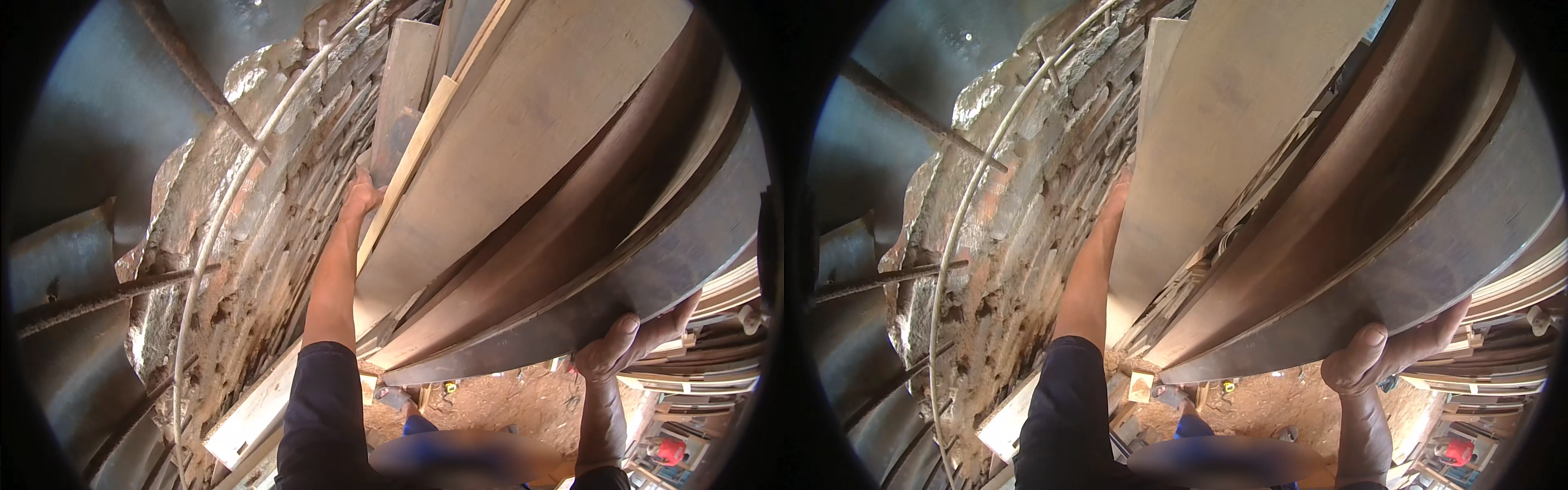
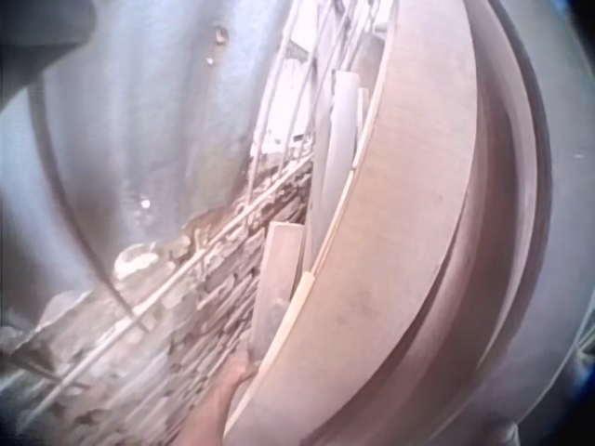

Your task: The person removes nails from a wooden board using pincers, then places the board on a stack of other boards and picks up a separate long wooden plank to hammer into a workspace.

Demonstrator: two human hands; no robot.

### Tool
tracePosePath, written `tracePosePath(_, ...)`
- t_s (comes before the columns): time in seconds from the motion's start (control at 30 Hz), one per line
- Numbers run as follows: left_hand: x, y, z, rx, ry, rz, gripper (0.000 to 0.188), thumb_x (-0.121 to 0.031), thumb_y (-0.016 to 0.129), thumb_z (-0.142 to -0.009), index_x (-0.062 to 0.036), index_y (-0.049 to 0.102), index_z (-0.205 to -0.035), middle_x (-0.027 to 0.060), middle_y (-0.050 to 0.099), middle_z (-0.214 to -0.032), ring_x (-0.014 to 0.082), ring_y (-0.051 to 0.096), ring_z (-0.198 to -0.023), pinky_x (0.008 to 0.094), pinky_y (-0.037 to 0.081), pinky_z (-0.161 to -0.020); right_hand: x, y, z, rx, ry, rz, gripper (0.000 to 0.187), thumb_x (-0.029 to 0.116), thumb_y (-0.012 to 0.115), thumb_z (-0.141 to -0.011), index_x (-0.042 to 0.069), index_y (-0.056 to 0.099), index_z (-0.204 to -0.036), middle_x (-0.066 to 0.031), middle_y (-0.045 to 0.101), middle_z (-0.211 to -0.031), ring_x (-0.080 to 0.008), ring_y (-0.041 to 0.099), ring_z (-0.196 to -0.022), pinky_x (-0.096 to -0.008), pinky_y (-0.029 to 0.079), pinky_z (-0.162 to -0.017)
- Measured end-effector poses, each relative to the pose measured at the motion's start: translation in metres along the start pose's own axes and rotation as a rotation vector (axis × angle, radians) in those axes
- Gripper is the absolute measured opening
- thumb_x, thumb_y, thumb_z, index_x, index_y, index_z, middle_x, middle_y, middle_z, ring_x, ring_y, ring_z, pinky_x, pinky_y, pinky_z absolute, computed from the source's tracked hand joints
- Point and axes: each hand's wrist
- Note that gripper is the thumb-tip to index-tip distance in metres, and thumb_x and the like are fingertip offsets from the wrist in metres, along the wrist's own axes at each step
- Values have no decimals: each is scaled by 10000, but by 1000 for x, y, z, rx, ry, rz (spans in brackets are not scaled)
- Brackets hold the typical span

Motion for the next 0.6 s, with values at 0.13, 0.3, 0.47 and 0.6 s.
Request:
tracePosePath(0.13,-11,-10,14,26,49,-178,762,-419,786,-810,-84,501,-1433,257,571,-1379,399,554,-1288,488,410,-1113,-6,-2,2,-32,20,12,1030,644,553,-897,49,90,-1599,-189,223,-1579,-306,252,-1450,-492,230,-1178)
tracePosePath(0.3,46,12,13,-62,154,74,590,-401,769,-829,-88,637,-1311,240,592,-1359,398,559,-1272,462,440,-1083,1,3,0,-10,-6,-45,1032,637,572,-904,39,93,-1596,-189,235,-1571,-304,259,-1442,-484,223,-1179)
tracePosePath(0.47,53,-12,50,-314,71,33,582,-352,750,-867,-48,602,-1340,262,651,-1254,412,598,-1204,461,455,-1056,-4,3,-1,-25,-11,-117,1025,611,597,-911,31,94,-1591,-185,246,-1563,-299,261,-1437,-473,219,-1182)
tracePosePath(0.6,74,-51,111,-420,85,126,469,-262,773,-863,-5,639,-1232,239,722,-1074,380,700,-1019,432,537,-902,-1,1,-5,18,-40,-110,1013,613,581,-926,14,93,-1581,-187,246,-1557,-296,267,-1432,-469,237,-1179)
Point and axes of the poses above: each hand's wrist, its own z-axis away from the middle knuckle, its own y-axis out of the palm, x = y × z
